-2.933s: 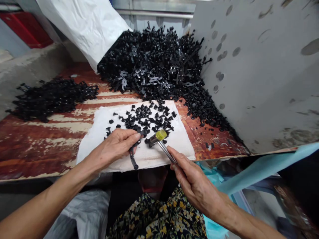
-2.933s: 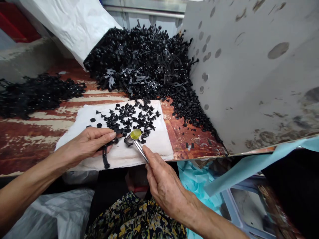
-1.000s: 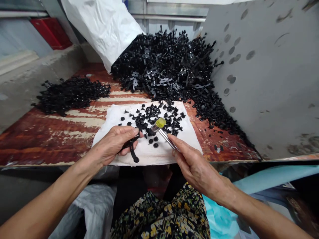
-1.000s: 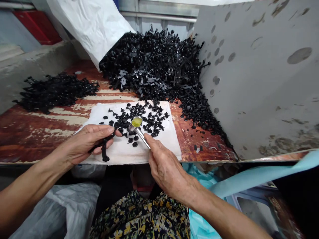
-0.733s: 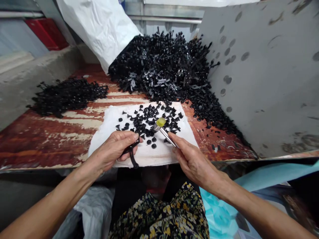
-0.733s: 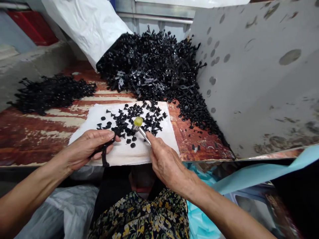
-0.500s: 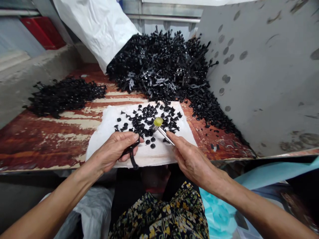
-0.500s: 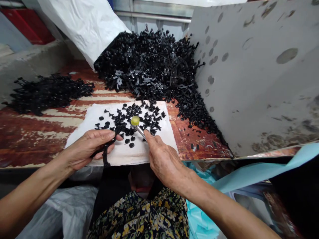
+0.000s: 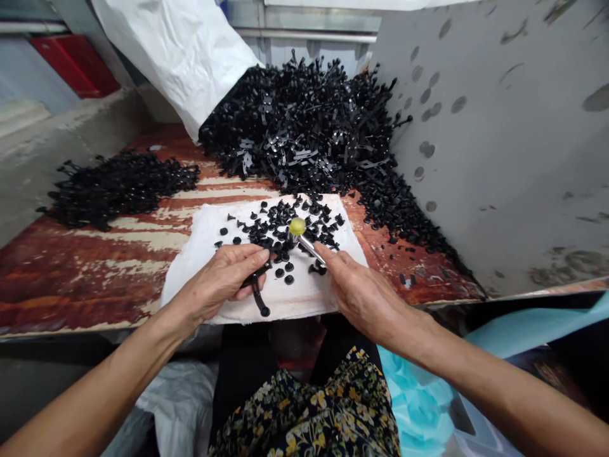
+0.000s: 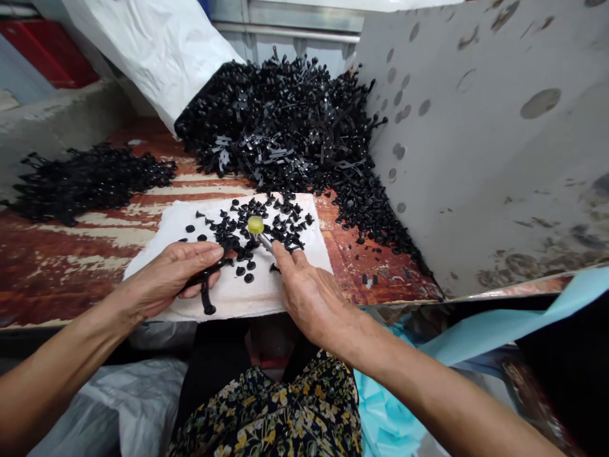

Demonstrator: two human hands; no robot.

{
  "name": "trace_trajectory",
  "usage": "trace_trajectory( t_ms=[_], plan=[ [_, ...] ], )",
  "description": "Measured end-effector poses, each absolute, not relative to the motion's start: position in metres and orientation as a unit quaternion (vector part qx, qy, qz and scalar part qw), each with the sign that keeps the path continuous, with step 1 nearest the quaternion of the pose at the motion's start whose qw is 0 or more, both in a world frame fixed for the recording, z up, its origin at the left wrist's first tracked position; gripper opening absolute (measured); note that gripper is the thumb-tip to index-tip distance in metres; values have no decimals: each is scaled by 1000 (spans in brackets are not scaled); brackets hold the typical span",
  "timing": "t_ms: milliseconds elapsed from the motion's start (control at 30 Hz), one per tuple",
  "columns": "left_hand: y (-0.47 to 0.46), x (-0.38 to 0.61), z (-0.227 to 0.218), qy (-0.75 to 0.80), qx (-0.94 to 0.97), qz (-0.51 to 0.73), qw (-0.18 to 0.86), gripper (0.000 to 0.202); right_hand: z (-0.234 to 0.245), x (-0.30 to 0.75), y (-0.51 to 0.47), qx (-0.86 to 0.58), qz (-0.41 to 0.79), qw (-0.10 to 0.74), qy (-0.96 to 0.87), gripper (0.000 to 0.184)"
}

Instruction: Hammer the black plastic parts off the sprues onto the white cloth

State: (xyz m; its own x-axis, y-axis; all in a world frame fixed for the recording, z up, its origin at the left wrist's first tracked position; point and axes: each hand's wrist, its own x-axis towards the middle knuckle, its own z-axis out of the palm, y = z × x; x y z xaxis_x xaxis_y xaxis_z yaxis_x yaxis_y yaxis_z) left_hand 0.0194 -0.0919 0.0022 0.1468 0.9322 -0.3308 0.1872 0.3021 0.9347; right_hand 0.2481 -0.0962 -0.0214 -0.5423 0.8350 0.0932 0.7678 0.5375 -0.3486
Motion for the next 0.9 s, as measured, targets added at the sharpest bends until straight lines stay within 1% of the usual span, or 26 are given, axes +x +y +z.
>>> trace_trajectory(
  t_ms=[167,300,400,500,600,733,900],
  plan=[
    [-89,17,7,579,487,335,562,46,-20,244,-72,-439,149,156,-872,63],
    [-84,17,7,569,496,313,577,41,-21,252,-80,-413,184,196,-870,60],
    [-75,21,9,580,495,280,583,31,-19,255,-87,-409,199,203,-867,59],
    [-64,23,15,588,487,285,580,26,-17,254,-85,-420,194,203,-863,57],
    [-65,20,20,578,490,313,573,29,-16,254,-86,-420,183,233,-858,54],
    [-86,10,16,565,502,314,574,40,-16,261,-105,-417,203,286,-839,52],
    [-107,9,0,573,494,282,590,47,-20,263,-118,-416,247,280,-829,54]
  ],
)
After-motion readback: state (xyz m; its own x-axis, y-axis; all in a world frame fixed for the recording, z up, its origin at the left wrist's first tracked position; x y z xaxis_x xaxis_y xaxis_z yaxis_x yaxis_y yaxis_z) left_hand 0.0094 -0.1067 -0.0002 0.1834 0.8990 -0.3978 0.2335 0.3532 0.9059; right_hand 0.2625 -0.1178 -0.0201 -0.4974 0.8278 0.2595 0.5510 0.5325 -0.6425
